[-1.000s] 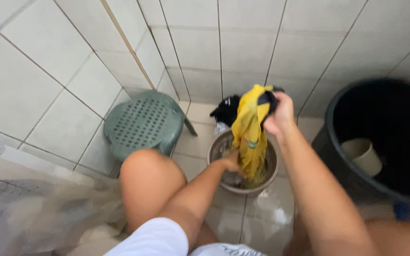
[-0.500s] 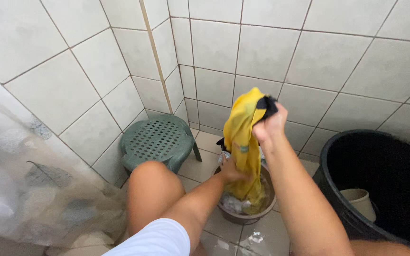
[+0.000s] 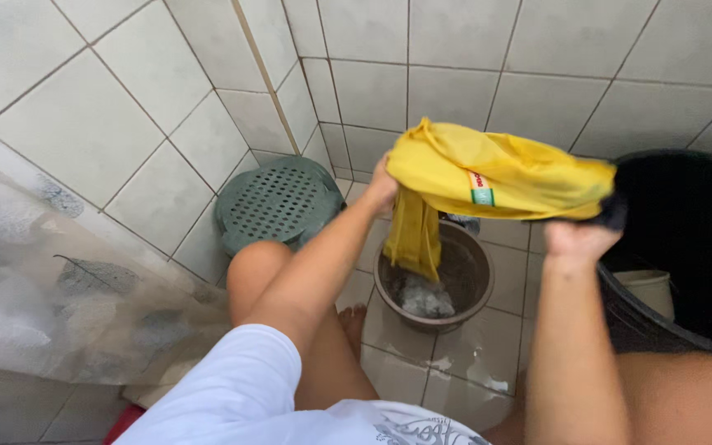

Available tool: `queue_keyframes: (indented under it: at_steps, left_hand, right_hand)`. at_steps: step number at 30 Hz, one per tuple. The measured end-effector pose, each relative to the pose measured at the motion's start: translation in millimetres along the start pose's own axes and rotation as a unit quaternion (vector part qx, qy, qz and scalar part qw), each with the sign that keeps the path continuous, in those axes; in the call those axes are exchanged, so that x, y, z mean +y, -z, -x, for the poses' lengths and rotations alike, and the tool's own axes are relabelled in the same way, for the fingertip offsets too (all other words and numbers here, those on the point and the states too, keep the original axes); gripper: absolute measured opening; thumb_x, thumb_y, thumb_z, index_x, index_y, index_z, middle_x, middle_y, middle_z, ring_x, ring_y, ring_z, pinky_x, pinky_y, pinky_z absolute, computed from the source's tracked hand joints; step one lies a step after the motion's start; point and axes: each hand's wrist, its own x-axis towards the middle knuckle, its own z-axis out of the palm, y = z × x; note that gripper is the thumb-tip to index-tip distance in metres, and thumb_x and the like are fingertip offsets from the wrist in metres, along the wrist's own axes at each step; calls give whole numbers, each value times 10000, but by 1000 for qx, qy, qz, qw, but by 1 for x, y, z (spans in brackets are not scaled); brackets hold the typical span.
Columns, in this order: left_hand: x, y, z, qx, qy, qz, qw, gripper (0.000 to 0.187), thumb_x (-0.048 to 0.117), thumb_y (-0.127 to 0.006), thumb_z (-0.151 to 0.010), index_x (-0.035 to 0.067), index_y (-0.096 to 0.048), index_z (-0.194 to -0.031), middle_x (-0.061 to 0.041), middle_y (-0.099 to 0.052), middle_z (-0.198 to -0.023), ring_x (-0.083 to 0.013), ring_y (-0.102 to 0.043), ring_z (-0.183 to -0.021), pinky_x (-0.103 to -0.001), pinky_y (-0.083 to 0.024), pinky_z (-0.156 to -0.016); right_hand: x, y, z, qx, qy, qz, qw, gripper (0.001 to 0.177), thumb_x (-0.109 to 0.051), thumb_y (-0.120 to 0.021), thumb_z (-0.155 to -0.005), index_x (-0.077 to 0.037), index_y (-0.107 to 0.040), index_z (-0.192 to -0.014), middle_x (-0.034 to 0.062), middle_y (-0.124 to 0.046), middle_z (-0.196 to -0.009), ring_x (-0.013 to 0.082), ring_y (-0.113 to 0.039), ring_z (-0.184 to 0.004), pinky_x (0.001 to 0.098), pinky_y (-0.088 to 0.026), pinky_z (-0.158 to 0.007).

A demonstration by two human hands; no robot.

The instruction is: The person scrubs clothes in a basin using soap and rinses them by pouring water from a bucket using a dipper.

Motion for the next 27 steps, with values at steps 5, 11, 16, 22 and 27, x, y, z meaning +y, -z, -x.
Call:
queue_keyframes:
  at_steps: [5,11,16,22,27]
  left_hand:
    - [29,-33,7,-64,-53,66,994,404,183,-536,-1042,81,-462,-1425,-173,-642,-1283,-298,-684,-1098,-467,-611,-892]
    - [21,-57,0,-59,-73,-141,985,536,107,-621,-970,97,-368,-1442,-117,-618,-1304,-231,-638,-1130,-422,-585,-909]
    - [18,-59,-3,-130,-126,-230,956,451,94,-673,-991,35,-483,-1396,-139,-658,-1326,-233,-636,-1194,-387,-567,-976]
    - [13,-67,3,-161,22,26,986,537,286,-607,-948,88,-482,-1432,-136,-669,-1277,-277,-666,-1139,-438,-562,-930]
    - [25,-54,5,-291,-62,-238,924,632,190,-740,-940,70,-454,-1491,-107,-619,-1409,-222,-594,-1301,-373,-493,-1093]
  right_hand:
    - [41,111,40,347,-199,343,850,611,-316,-489,-970,-78,-422,-1528,150,-463,-1535,365,-495,-1376,601,-420,-1128]
    - [63,67,19,171,-142,561,797,990,-321,-759,-850,-211,-188,-1651,209,-402,-1606,389,-396,-1459,548,-357,-1153]
    - [90,-38,-1,-193,68,743,637,1450,-343,-1017,-647,-134,-4,-1663,294,-253,-1679,391,-291,-1561,499,-283,-1261]
    - [129,-70,10,-213,57,666,713,1535,-254,-1036,-548,-127,50,-1627,260,-307,-1622,360,-396,-1476,459,-374,-1190]
    - [127,-64,0,-130,72,728,670,1185,-80,-997,-574,-128,-343,-1561,161,-582,-1451,309,-601,-1318,415,-517,-1085]
